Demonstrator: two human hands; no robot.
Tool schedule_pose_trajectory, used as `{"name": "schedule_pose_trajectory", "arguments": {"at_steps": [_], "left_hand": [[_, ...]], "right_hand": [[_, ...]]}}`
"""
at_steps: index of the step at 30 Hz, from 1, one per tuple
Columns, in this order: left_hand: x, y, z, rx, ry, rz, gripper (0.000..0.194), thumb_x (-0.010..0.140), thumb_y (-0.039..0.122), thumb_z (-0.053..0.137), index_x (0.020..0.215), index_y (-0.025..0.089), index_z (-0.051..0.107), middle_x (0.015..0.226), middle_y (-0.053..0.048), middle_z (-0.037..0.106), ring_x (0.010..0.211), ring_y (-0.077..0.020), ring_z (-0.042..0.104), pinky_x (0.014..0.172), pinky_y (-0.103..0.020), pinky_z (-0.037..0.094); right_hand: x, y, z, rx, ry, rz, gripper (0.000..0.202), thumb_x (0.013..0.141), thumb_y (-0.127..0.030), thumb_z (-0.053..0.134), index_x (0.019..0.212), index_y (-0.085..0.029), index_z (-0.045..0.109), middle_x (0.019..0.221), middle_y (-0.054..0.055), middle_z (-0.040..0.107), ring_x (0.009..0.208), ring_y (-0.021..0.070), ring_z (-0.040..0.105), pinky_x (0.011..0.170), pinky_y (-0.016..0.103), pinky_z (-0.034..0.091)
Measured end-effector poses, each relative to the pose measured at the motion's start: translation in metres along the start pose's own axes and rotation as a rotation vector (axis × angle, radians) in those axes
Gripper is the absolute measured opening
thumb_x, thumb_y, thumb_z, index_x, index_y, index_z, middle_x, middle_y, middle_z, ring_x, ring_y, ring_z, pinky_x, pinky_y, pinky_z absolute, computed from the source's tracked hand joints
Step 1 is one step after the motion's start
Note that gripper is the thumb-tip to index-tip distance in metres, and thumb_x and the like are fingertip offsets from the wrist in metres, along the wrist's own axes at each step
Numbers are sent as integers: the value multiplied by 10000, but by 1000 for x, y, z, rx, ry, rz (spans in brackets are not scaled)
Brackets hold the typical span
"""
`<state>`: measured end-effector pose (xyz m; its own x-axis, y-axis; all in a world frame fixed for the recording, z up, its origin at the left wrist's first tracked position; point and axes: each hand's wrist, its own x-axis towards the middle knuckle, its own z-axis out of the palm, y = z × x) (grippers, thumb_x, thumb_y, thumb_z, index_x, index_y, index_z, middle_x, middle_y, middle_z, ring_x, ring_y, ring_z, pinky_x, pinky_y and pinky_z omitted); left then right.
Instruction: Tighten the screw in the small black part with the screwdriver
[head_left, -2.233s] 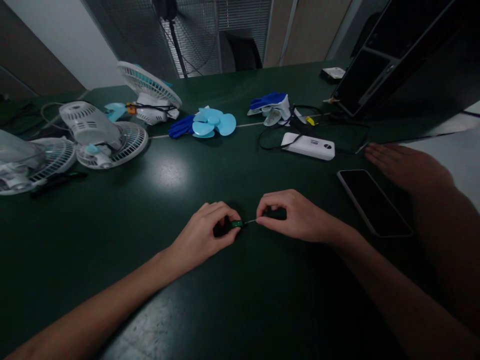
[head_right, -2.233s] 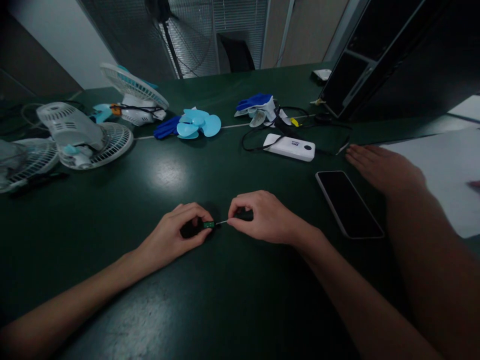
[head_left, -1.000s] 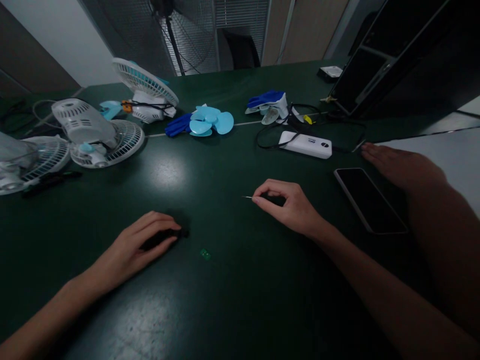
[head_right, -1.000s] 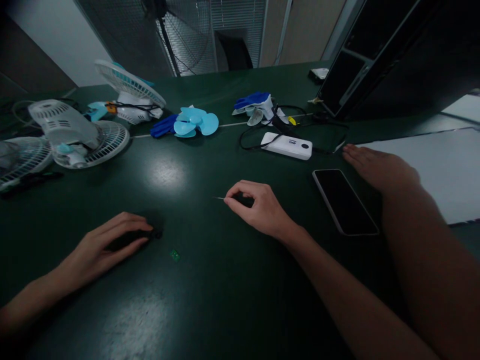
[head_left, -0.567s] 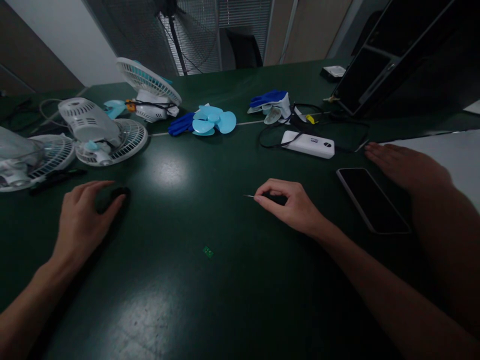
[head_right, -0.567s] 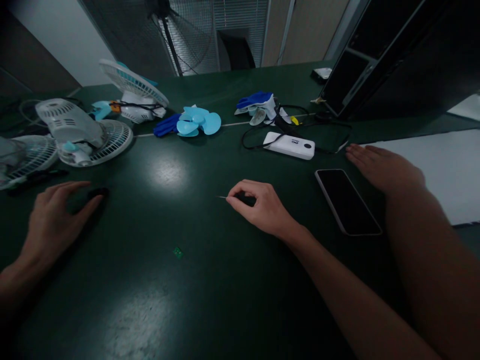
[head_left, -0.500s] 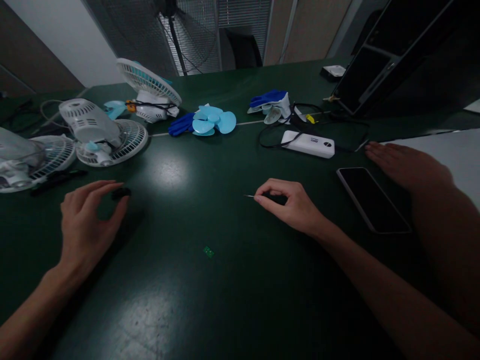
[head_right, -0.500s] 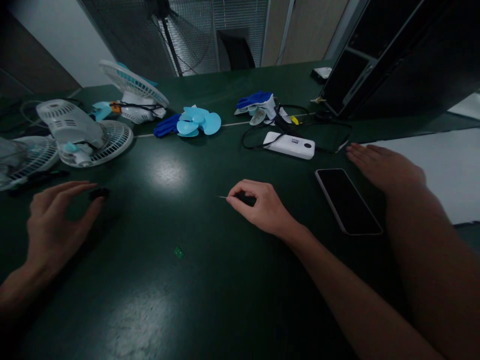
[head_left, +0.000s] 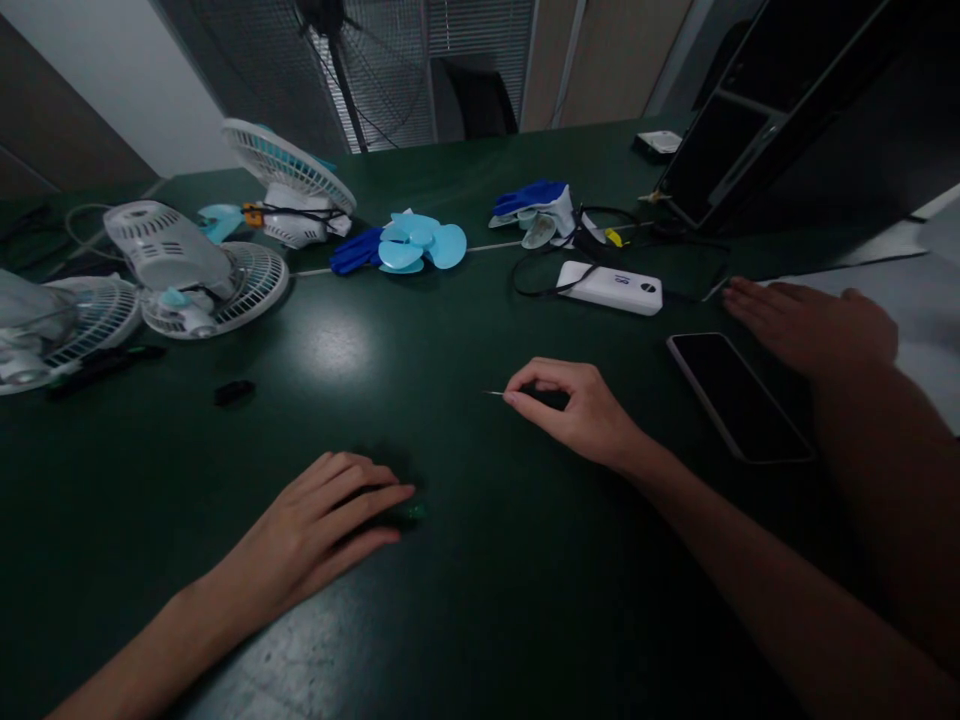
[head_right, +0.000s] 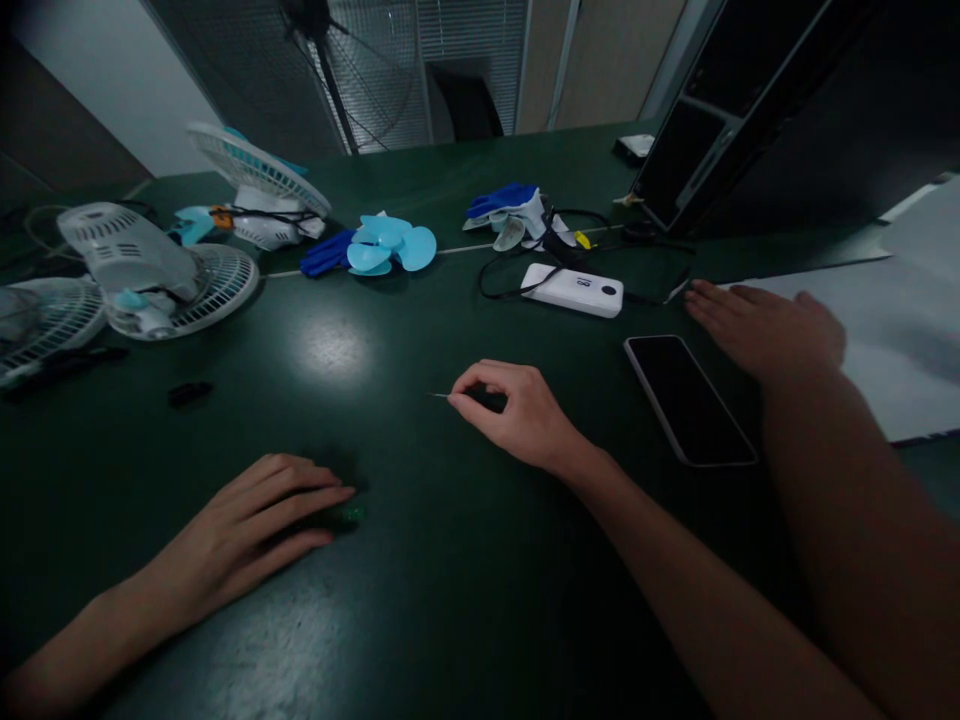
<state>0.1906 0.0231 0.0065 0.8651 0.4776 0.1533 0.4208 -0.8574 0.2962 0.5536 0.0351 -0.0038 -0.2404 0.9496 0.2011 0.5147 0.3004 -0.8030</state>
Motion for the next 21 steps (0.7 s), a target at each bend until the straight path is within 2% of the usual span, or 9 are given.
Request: {"name": "schedule_pose_trajectory", "arguments": {"at_steps": [3, 6, 9, 13, 15, 18, 21], "left_hand": [[3, 8, 3, 23, -23, 58, 383, 1027, 314, 633, 1409, 304, 639, 1291, -64, 685, 1159, -231, 632, 938, -370, 557], [2, 0, 4, 31, -1, 62, 316, 1036, 256, 599, 1333, 307, 692, 1249, -58, 711, 1127, -222, 654, 910, -352, 564], [-9, -32, -4, 44, 38, -41, 271, 1047, 258, 560, 1258, 309, 723, 1234, -46, 720, 1120, -213, 671, 941, -357, 567], [-38, -89, -26, 134, 101, -366, 306, 1042, 426, 553, 1234, 246, 709, 1261, -76, 684, 1154, -245, 656, 1035, -416, 534], [-55, -110, -37, 174, 135, -520, 360, 1035, 492, 539, 1224, 227, 693, 1290, -79, 658, 1187, -250, 641, 1075, -421, 512], [-73, -127, -48, 176, 176, -624, 449, 1003, 594, 533, 1186, 217, 694, 1289, -73, 666, 1167, -250, 655, 1079, -400, 506], [-80, -132, -53, 151, 174, -657, 510, 979, 644, 534, 1175, 201, 694, 1283, -87, 685, 1137, -255, 670, 1045, -378, 519]], "right_hand": [[0, 0, 1, 0, 4, -2, 105, 980, -308, 684, 1010, -236, 754, 1010, 27, 755, 932, 191, 691, 810, 350, 528], [0, 1, 1, -2, 3, -4, 107, 980, -310, 681, 1013, -239, 754, 1013, 29, 756, 934, 195, 692, 812, 353, 530], [0, 1, 0, 0, -4, -4, 114, 977, -315, 676, 1014, -241, 754, 1014, 37, 758, 934, 203, 694, 807, 358, 535], [0, -1, -1, 5, -7, -6, 119, 974, -317, 674, 1009, -237, 755, 1019, 43, 761, 948, 209, 696, 819, 363, 535], [0, -1, -1, 7, -11, -5, 121, 974, -316, 674, 1012, -236, 757, 1022, 43, 761, 946, 207, 695, 817, 361, 532], [0, -1, -1, 7, -10, -11, 121, 973, -315, 676, 1007, -235, 760, 1010, 39, 759, 923, 199, 692, 794, 353, 526], [0, -1, 0, 8, 0, -20, 116, 974, -313, 678, 999, -233, 759, 1001, 33, 757, 913, 191, 690, 789, 344, 522]]}}
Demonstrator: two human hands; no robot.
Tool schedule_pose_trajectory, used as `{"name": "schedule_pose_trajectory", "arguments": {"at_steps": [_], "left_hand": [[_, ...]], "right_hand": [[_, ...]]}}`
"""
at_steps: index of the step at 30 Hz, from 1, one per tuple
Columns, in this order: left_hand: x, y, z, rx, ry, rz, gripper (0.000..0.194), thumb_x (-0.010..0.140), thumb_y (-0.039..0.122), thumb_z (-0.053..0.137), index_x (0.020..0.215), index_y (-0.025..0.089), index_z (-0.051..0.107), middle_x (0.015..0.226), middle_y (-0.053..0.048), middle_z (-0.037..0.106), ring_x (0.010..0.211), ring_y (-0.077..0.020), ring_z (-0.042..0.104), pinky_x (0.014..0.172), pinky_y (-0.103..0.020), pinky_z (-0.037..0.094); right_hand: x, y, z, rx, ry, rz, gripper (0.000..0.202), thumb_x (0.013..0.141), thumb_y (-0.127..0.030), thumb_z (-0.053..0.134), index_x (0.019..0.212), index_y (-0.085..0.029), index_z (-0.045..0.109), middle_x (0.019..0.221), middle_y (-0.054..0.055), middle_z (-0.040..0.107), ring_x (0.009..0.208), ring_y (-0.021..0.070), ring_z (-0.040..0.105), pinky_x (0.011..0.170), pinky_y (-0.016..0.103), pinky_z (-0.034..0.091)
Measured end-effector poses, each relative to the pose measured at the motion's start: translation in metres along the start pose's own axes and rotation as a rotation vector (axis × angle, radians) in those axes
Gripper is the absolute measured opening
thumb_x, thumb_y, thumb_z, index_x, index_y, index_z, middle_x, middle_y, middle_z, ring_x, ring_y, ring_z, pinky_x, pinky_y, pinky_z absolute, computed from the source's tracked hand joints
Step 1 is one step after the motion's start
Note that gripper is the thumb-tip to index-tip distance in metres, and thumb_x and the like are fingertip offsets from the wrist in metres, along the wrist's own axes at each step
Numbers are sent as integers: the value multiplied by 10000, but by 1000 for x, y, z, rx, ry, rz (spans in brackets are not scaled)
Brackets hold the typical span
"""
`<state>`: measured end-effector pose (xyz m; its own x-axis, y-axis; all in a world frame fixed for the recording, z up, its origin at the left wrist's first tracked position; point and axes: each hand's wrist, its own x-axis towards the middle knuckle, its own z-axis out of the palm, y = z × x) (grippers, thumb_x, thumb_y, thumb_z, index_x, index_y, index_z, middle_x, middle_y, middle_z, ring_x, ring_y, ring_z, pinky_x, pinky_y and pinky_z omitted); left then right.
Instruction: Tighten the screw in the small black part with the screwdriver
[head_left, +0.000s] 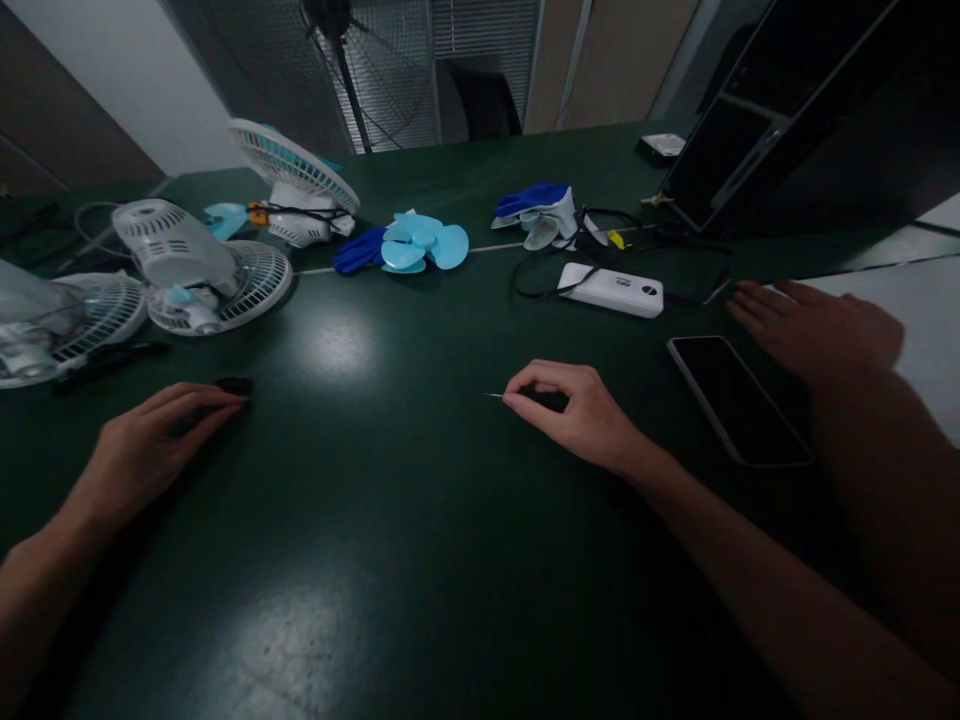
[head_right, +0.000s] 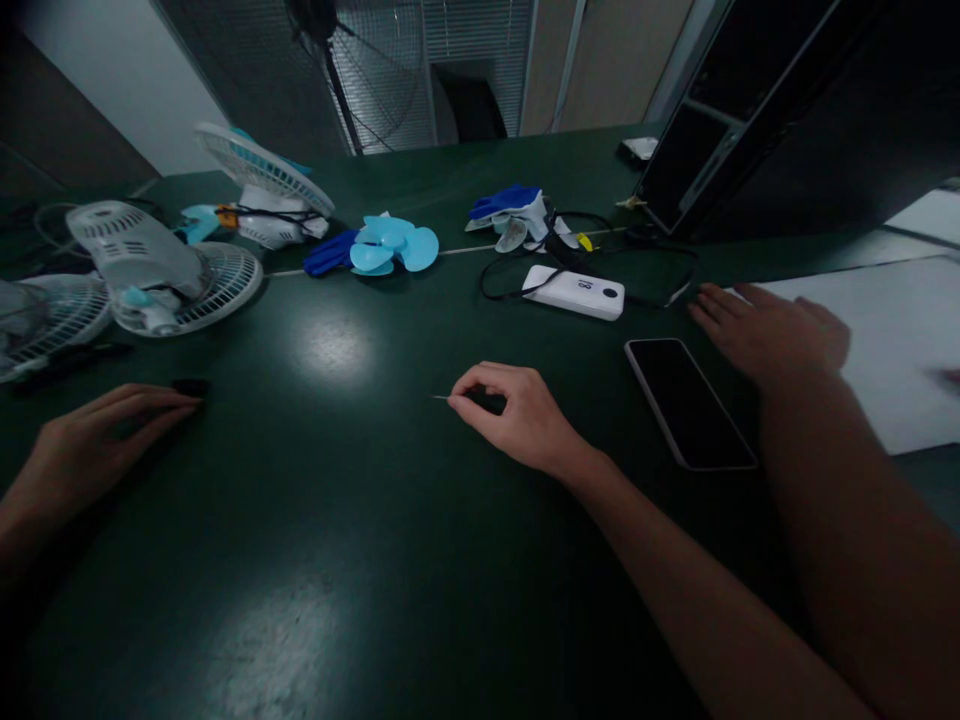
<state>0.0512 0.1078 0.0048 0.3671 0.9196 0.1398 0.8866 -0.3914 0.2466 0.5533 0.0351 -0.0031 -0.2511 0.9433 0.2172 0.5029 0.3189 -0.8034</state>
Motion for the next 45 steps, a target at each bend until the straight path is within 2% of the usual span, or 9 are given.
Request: {"name": "schedule_pose_trajectory", "arguments": {"at_steps": [4, 10, 15, 17, 21, 26, 36, 41, 45], "left_hand": [[2, 1, 0, 24, -16, -18, 464, 996, 610, 520, 1198, 220, 667, 1297, -75, 689, 1120, -255, 676, 1002, -376, 535], [2, 9, -3, 89, -25, 5, 388, 1021, 434, 462, 1270, 192, 637, 1312, -107, 645, 1129, -269, 670, 991, -376, 533], [0, 13, -5, 167, 125, -33, 314, 1023, 407, 434, 1144, 208, 645, 1333, -97, 633, 1171, -277, 654, 1009, -397, 526], [-1, 12, -4, 155, 172, -94, 309, 1032, 403, 456, 1201, 214, 633, 1356, -76, 651, 1171, -272, 665, 978, -380, 533], [-4, 10, -1, 126, 283, -259, 394, 1026, 471, 524, 1304, 221, 647, 1204, -52, 734, 1006, -256, 709, 792, -302, 517], [0, 13, 1, -24, 379, -303, 442, 991, 505, 597, 1296, 196, 678, 1276, -36, 717, 1015, -228, 691, 756, -257, 497], [10, 4, 2, -24, 233, -331, 488, 943, 549, 623, 1281, 209, 713, 1164, 3, 744, 837, -183, 649, 662, -241, 453], [10, 6, 3, -25, 256, -361, 492, 941, 564, 632, 1293, 229, 709, 1172, 10, 741, 892, -197, 668, 710, -255, 482], [10, 6, 3, -59, 230, -297, 465, 944, 524, 648, 1295, 225, 703, 1234, 11, 730, 1034, -228, 684, 835, -286, 523]], "right_hand": [[0, -1, 0, -8, -5, 7, 120, 971, -317, 679, 1000, -235, 761, 1004, 41, 760, 920, 200, 691, 794, 350, 525], [0, -1, -1, -15, -21, 18, 126, 971, -321, 673, 1015, -242, 760, 1024, 43, 760, 942, 207, 694, 808, 365, 534], [0, -2, -2, -9, -23, 18, 125, 974, -319, 670, 1020, -242, 758, 1023, 40, 758, 941, 205, 692, 810, 368, 535], [0, -2, -2, -4, -27, 18, 122, 979, -314, 668, 1019, -239, 755, 1022, 36, 755, 940, 199, 692, 810, 362, 532], [0, -2, -2, -4, -25, 13, 122, 979, -319, 669, 1020, -239, 752, 1025, 37, 755, 947, 202, 692, 812, 362, 530], [0, -2, -1, -11, -17, 16, 122, 975, -318, 670, 1011, -238, 755, 1012, 40, 757, 935, 205, 691, 809, 364, 529], [-1, 1, 0, -16, -13, 16, 118, 978, -320, 671, 1015, -242, 751, 1013, 36, 757, 922, 202, 692, 783, 352, 528], [-1, 0, 0, -15, -10, 10, 120, 983, -318, 667, 1013, -239, 752, 1016, 36, 755, 935, 200, 692, 798, 355, 528], [-1, 0, -1, -16, -20, 15, 122, 979, -315, 666, 1028, -244, 753, 1023, 34, 756, 945, 203, 693, 819, 367, 529]]}}
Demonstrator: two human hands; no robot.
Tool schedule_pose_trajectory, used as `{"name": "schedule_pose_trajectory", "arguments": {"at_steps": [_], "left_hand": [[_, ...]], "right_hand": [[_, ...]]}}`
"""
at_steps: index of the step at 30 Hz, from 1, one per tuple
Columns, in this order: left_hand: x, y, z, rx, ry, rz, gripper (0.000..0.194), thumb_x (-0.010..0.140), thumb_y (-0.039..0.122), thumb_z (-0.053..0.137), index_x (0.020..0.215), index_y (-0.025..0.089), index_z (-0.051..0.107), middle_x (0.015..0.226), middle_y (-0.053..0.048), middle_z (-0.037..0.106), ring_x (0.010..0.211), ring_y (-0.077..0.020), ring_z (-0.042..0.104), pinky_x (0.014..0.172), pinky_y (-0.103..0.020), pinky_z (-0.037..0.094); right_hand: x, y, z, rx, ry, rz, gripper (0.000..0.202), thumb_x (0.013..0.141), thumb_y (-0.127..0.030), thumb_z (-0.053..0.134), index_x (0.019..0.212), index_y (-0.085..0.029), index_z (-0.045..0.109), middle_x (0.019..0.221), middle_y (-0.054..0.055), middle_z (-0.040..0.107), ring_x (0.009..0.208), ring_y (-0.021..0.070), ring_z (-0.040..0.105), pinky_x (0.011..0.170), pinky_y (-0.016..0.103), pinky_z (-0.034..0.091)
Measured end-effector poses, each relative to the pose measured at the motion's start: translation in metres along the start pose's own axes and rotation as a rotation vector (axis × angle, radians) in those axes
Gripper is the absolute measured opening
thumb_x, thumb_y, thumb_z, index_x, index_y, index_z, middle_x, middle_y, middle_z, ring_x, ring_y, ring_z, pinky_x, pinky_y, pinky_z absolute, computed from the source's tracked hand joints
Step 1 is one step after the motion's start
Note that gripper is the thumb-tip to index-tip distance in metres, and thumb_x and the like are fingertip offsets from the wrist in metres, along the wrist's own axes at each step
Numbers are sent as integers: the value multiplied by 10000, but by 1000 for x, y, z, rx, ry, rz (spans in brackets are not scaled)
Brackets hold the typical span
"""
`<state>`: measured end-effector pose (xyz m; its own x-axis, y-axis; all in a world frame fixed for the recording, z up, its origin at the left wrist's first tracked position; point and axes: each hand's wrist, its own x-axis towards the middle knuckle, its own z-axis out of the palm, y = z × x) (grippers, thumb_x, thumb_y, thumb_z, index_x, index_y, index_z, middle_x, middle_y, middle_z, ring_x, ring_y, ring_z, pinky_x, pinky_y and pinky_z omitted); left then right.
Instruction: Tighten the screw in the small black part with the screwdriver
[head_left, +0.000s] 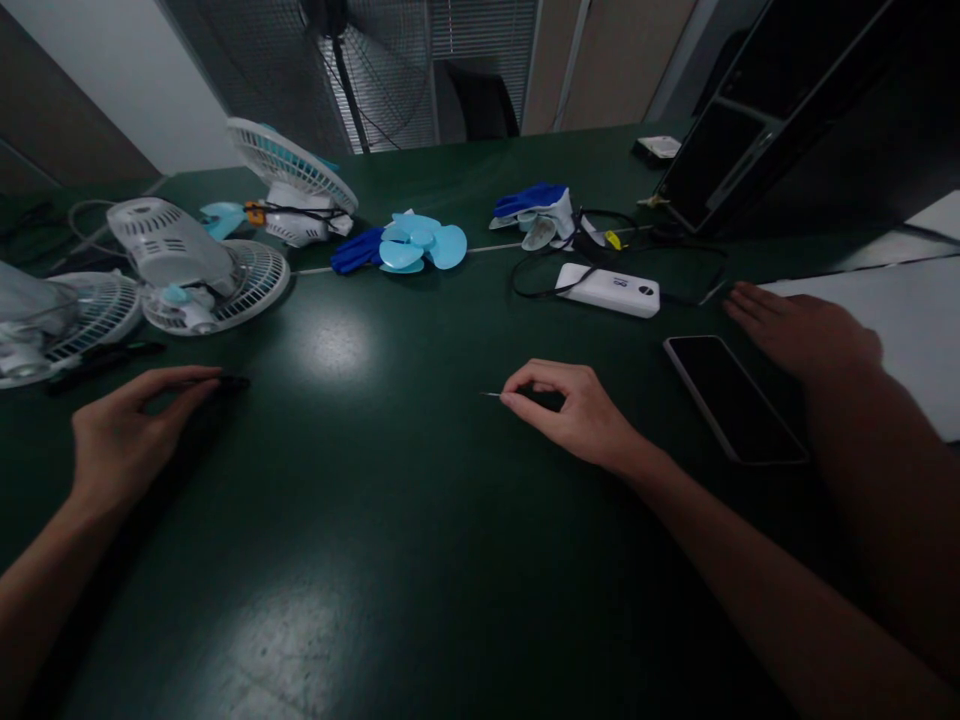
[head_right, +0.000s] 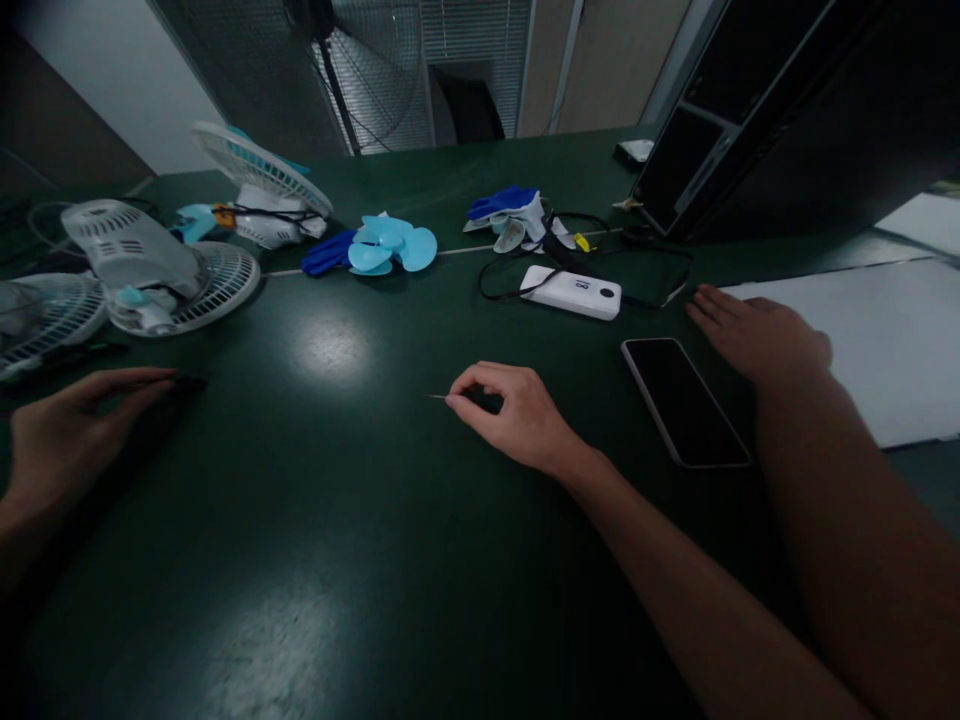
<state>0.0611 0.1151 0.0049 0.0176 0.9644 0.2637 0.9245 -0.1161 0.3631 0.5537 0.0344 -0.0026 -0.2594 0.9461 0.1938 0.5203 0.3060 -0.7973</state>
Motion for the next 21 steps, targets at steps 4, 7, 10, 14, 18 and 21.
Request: {"name": "schedule_pose_trajectory", "arguments": {"at_steps": [4, 7, 10, 14, 18, 21], "left_hand": [[1, -3, -1, -25, -66, 5, 473, 936, 524, 663, 1301, 227, 708, 1227, 7, 738, 1004, -218, 691, 815, -271, 527], [1, -3, -1, -30, -79, -44, 519, 919, 566, 666, 1315, 232, 707, 1202, -11, 751, 947, -213, 691, 755, -265, 526], [3, -3, 1, -99, -67, -89, 533, 877, 586, 683, 1270, 230, 735, 1209, -33, 764, 1008, -241, 709, 792, -288, 561], [5, -2, 4, -191, -73, -143, 511, 836, 566, 714, 1229, 242, 758, 1229, -35, 771, 1127, -278, 708, 958, -371, 576], [6, -3, 3, -234, -113, -171, 486, 839, 528, 738, 1240, 254, 752, 1280, -20, 755, 1207, -284, 685, 1080, -437, 529], [6, -4, 2, -259, -131, -199, 482, 846, 514, 744, 1255, 259, 744, 1310, -16, 743, 1252, -284, 666, 1134, -459, 487]], "right_hand": [[0, -2, -1, 8, -4, 10, 134, 979, -320, 662, 1029, -238, 757, 1024, 40, 757, 944, 205, 693, 814, 366, 529], [0, -2, -1, 14, -6, 7, 128, 983, -314, 663, 1027, -236, 755, 1022, 33, 755, 942, 196, 691, 808, 354, 523], [0, -1, 0, -7, 8, -5, 114, 979, -308, 675, 1011, -234, 755, 1011, 25, 756, 930, 189, 690, 796, 345, 514], [0, 0, 1, -21, 13, -11, 112, 978, -309, 679, 1010, -232, 754, 1018, 30, 759, 939, 196, 692, 801, 348, 514], [0, 1, 0, -17, 4, -11, 116, 984, -311, 673, 1025, -236, 752, 1031, 33, 759, 948, 199, 692, 811, 352, 520], [0, 1, 0, -17, 4, -14, 110, 985, -305, 674, 1027, -236, 749, 1028, 30, 758, 945, 196, 692, 812, 349, 519]]}}
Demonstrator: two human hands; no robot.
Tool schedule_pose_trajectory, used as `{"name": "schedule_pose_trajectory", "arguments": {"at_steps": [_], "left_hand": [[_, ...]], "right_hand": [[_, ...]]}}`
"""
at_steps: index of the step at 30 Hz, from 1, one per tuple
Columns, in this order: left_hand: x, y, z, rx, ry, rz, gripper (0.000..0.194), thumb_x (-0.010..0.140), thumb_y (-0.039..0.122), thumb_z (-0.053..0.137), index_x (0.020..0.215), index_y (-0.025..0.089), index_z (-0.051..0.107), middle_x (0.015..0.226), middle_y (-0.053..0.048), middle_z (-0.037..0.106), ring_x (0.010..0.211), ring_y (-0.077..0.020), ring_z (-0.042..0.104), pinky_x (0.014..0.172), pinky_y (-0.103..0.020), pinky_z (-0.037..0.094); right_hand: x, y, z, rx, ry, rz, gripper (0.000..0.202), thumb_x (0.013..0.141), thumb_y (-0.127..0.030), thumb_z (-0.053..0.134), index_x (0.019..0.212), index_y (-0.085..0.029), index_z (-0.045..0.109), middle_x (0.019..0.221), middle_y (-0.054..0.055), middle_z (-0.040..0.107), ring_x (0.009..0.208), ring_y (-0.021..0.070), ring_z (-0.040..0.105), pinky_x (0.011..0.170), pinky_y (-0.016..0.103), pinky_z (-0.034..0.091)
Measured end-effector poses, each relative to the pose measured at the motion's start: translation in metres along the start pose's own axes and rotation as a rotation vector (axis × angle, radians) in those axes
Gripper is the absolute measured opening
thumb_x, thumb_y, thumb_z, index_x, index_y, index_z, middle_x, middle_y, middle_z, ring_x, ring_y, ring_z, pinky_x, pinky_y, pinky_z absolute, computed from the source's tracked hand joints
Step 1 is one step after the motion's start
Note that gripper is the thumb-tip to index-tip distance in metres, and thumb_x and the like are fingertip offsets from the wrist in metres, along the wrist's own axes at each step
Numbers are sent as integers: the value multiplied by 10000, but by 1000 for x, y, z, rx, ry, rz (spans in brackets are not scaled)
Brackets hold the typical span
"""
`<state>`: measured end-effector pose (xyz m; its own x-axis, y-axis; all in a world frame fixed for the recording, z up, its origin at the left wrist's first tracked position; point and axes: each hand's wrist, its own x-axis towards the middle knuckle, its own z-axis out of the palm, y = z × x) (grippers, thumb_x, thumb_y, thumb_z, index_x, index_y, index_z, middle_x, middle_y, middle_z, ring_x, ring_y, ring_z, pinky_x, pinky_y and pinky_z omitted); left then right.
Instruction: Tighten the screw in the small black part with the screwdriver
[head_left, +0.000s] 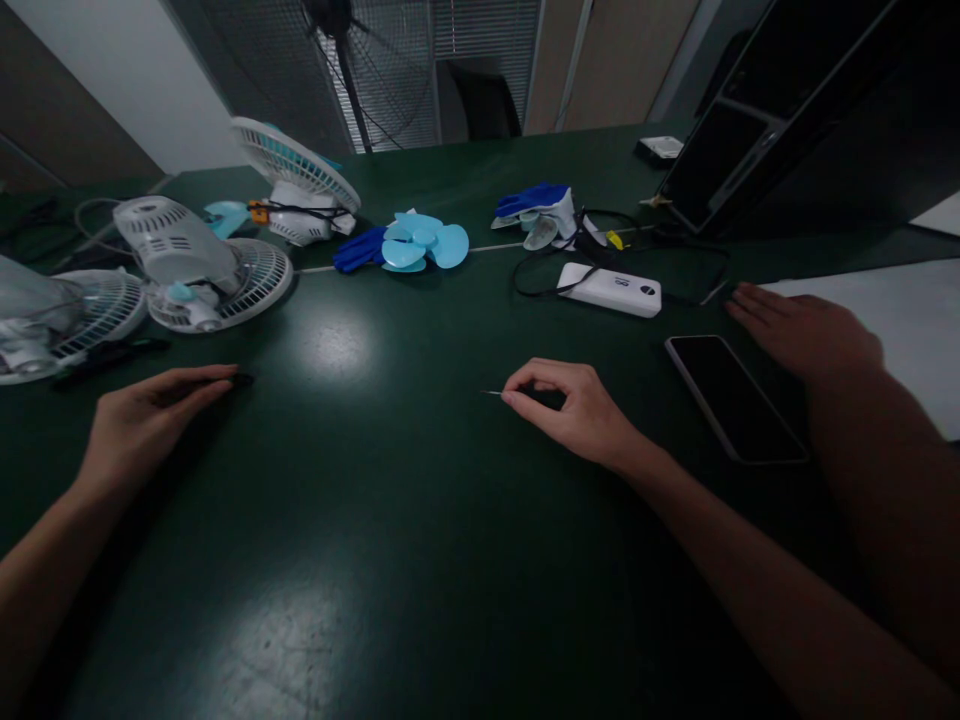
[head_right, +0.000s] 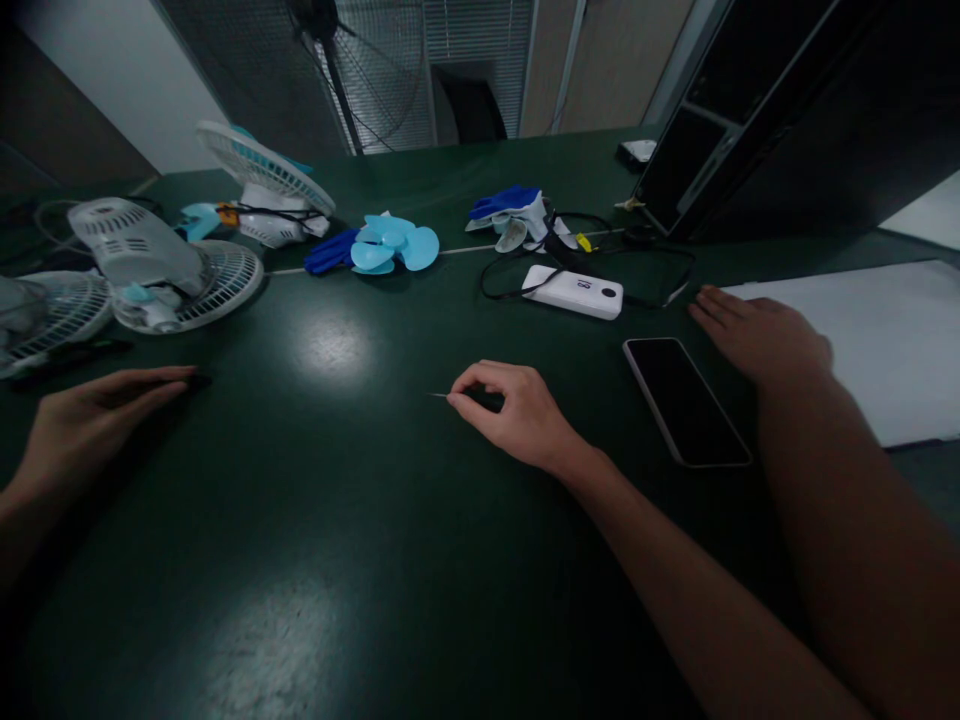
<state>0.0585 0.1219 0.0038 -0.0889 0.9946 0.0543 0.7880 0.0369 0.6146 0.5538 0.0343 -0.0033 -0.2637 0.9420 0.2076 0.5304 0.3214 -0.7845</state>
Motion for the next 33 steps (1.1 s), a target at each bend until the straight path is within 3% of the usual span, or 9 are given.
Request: {"name": "schedule_pose_trajectory", "arguments": {"at_steps": [14, 24, 28, 33], "left_hand": [[-2, 3, -2, -33, -18, -69, 511, 844, 508, 767, 1307, 298, 713, 1344, 7, 721, 1287, -268, 638, 1154, -437, 459], [0, -3, -1, -1, -1, -33, 485, 891, 548, 692, 1304, 294, 720, 1334, 21, 727, 1267, -274, 647, 1140, -422, 467], [1, -3, -2, -6, -1, -75, 488, 857, 549, 726, 1289, 322, 726, 1323, 37, 729, 1284, -276, 636, 1184, -464, 419], [4, -3, -5, -24, 14, -187, 583, 774, 577, 796, 1280, 292, 737, 1292, -7, 745, 1244, -310, 657, 1141, -478, 462]], "right_hand": [[0, 0, 0, 17, -6, 1, 115, 988, -302, 671, 1030, -230, 750, 1032, 32, 753, 956, 194, 690, 829, 355, 525], [0, 0, 0, -1, 1, -6, 107, 986, -306, 676, 1019, -236, 749, 1024, 25, 758, 948, 195, 694, 816, 351, 519], [0, 1, 0, -3, -9, 4, 113, 992, -315, 669, 1030, -241, 746, 1038, 24, 758, 960, 196, 694, 831, 357, 522], [0, 1, 0, 0, -7, 8, 118, 987, -323, 673, 1024, -240, 749, 1038, 32, 762, 961, 202, 695, 839, 361, 523]]}}
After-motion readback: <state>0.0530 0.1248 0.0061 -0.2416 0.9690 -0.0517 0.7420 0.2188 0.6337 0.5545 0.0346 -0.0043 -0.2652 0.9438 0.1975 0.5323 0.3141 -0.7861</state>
